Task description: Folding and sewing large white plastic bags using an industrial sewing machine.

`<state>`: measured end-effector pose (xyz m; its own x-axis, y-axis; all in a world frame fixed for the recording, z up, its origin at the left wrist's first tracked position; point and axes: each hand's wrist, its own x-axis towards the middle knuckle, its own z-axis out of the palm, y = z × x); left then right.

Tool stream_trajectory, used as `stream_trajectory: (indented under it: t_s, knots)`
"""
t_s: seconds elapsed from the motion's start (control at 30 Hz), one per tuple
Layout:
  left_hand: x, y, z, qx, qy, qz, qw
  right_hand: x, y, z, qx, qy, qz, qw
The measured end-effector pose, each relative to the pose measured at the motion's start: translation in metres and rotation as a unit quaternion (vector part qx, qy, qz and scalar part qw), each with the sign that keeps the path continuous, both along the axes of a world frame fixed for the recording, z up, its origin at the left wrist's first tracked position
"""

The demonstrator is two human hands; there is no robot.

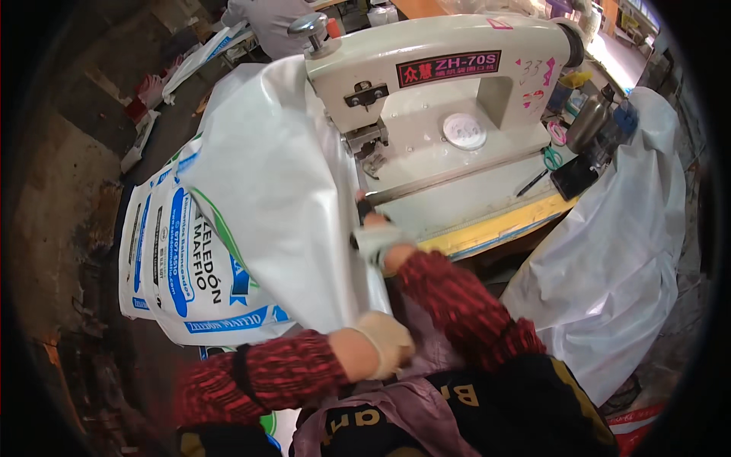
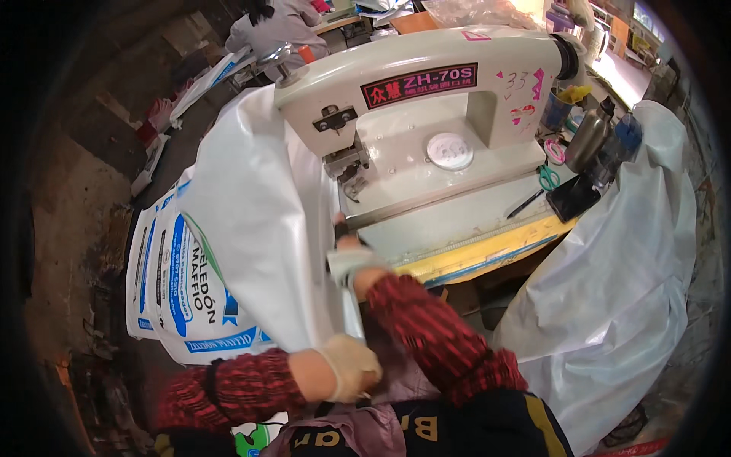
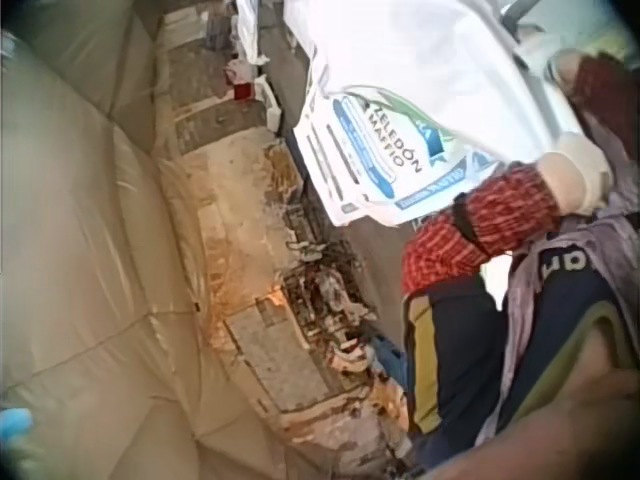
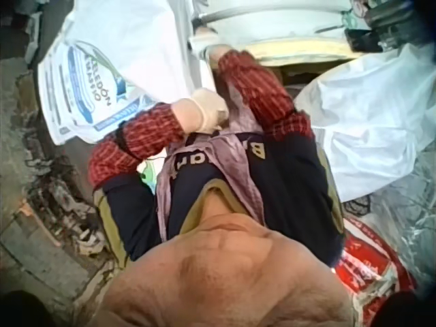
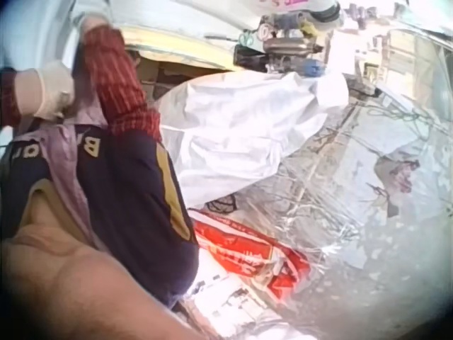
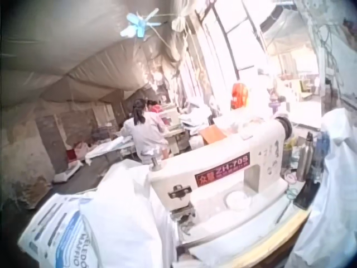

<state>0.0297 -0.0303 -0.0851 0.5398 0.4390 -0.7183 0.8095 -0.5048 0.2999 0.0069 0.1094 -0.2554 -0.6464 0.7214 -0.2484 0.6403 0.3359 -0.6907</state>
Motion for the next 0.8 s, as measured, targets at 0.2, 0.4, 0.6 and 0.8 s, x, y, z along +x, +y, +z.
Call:
stream_trajectory:
  t_s: [0.2, 0.4, 0.6, 0.8]
  knots:
    - [-0.025, 0.021, 0.055, -0.057, 0.033, -0.011, 0.998, 0.073, -0.067, 0.078, -0.08, -0.096, 0.025, 0.992]
    - [-0.061, -0.004, 0.056, -0.041, -0.015, 0.058, 0.997, 0.077, -0.048, 0.079, -0.034, -0.107, 0.031, 0.993]
    - [-0.008, 0.001, -0.015, -0.064, -0.083, 0.058, 0.993, 0.037, -0.012, 0.067, -0.012, -0.105, 0.015, 0.994]
    - [-0.008, 0.039, -0.006, -0.053, -0.054, 0.028, 0.997, 0.035, -0.012, 0.056, -0.015, -0.092, 0.008, 0.996]
